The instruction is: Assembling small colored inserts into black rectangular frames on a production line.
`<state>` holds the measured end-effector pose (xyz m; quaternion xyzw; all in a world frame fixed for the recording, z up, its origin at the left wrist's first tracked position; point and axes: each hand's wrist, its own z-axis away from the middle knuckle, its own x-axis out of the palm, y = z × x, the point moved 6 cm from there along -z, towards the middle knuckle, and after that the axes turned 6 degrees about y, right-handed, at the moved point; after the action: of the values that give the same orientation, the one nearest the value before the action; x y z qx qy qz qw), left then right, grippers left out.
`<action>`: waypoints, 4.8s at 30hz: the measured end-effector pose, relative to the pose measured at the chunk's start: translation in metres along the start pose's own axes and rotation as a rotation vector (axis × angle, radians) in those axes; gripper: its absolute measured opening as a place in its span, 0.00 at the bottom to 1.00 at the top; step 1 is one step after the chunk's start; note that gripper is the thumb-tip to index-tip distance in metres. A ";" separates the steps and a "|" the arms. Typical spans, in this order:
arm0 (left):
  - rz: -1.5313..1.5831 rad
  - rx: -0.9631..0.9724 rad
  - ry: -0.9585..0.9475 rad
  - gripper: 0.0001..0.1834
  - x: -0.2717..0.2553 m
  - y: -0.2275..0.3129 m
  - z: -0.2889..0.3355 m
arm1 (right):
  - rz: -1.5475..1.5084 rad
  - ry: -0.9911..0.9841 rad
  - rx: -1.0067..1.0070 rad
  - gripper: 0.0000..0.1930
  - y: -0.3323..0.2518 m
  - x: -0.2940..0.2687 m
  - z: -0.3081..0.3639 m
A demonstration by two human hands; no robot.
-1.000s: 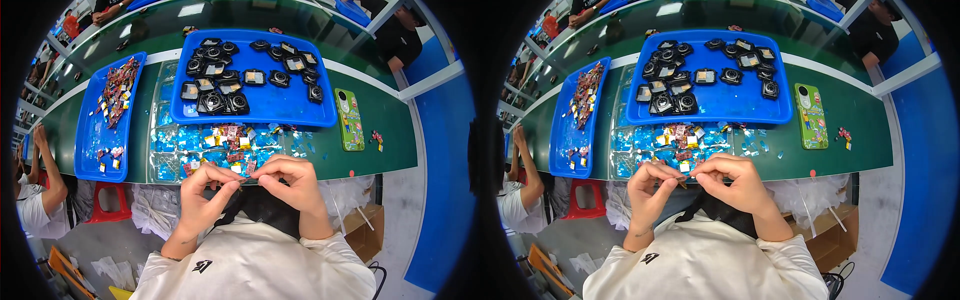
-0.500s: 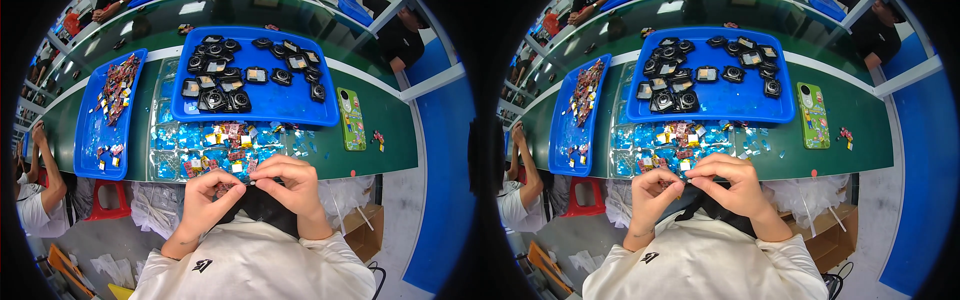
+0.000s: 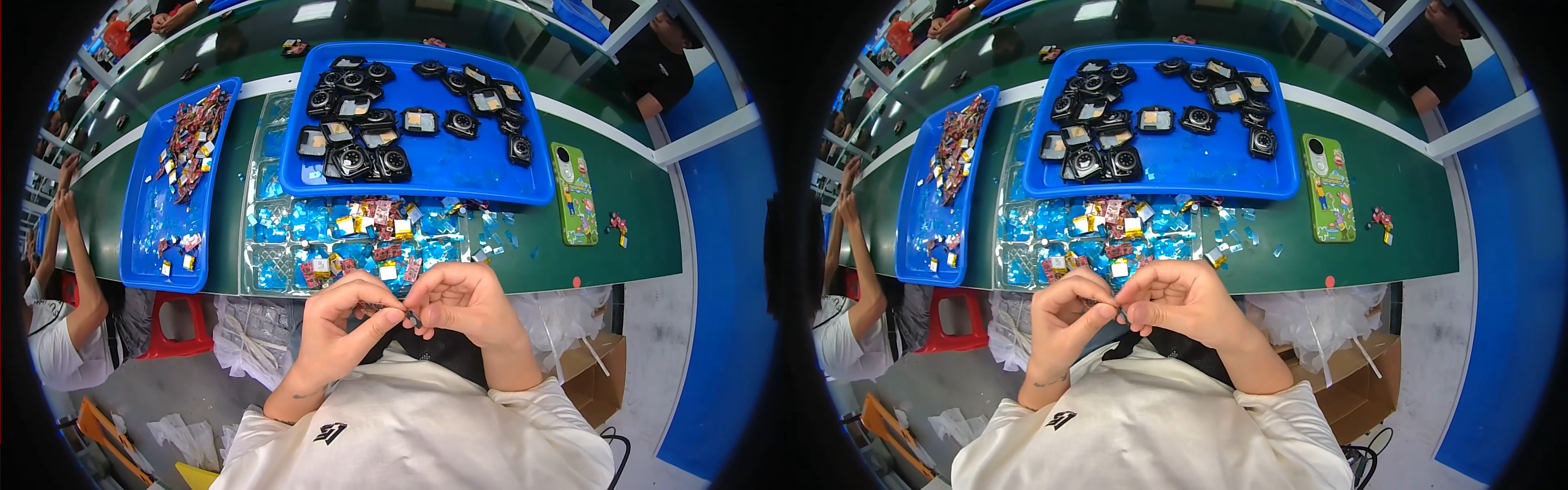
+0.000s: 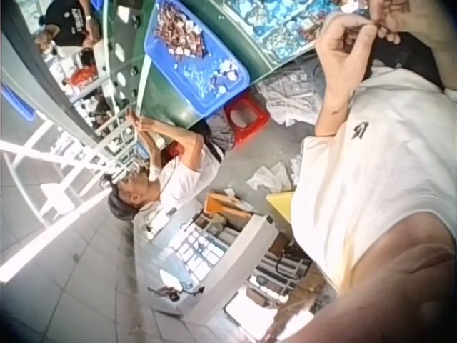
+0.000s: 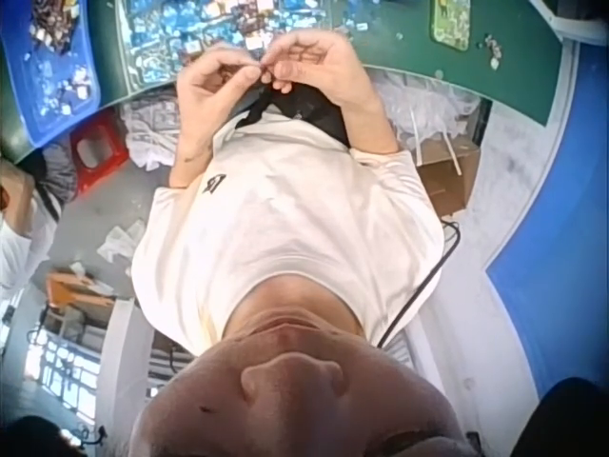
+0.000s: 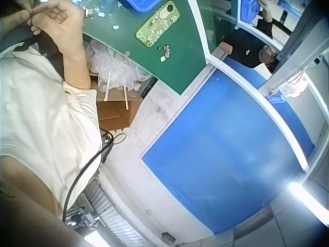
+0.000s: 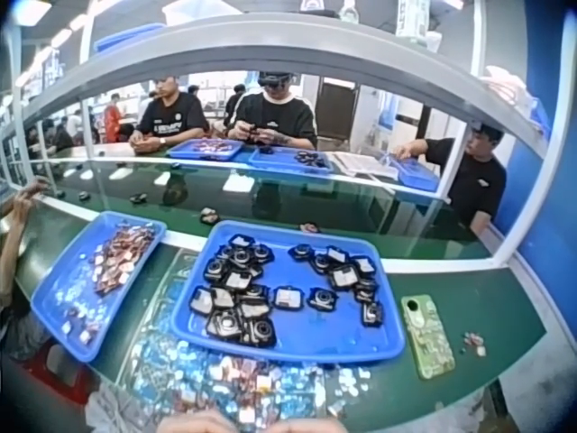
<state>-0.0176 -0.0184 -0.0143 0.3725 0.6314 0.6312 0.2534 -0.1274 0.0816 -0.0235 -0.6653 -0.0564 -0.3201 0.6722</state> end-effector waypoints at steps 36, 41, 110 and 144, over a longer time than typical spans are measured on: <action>-0.145 0.180 0.047 0.03 0.001 0.013 0.001 | 1.826 0.145 -0.734 0.24 -0.099 -0.042 -0.146; -0.089 0.230 0.113 0.04 -0.005 0.012 0.002 | 1.548 0.276 -0.732 0.23 -0.114 -0.018 -0.098; -0.272 0.109 0.204 0.07 -0.006 0.007 -0.002 | 0.943 0.127 -0.914 0.13 -0.041 0.018 0.007; 0.036 0.051 0.197 0.12 -0.016 -0.002 -0.002 | 1.607 0.750 -0.459 0.18 -0.202 -0.165 -0.166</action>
<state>-0.0104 -0.0318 -0.0189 0.3264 0.6624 0.6527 0.1692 -0.4182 0.0038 0.0488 -0.4741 0.7102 0.0456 0.5184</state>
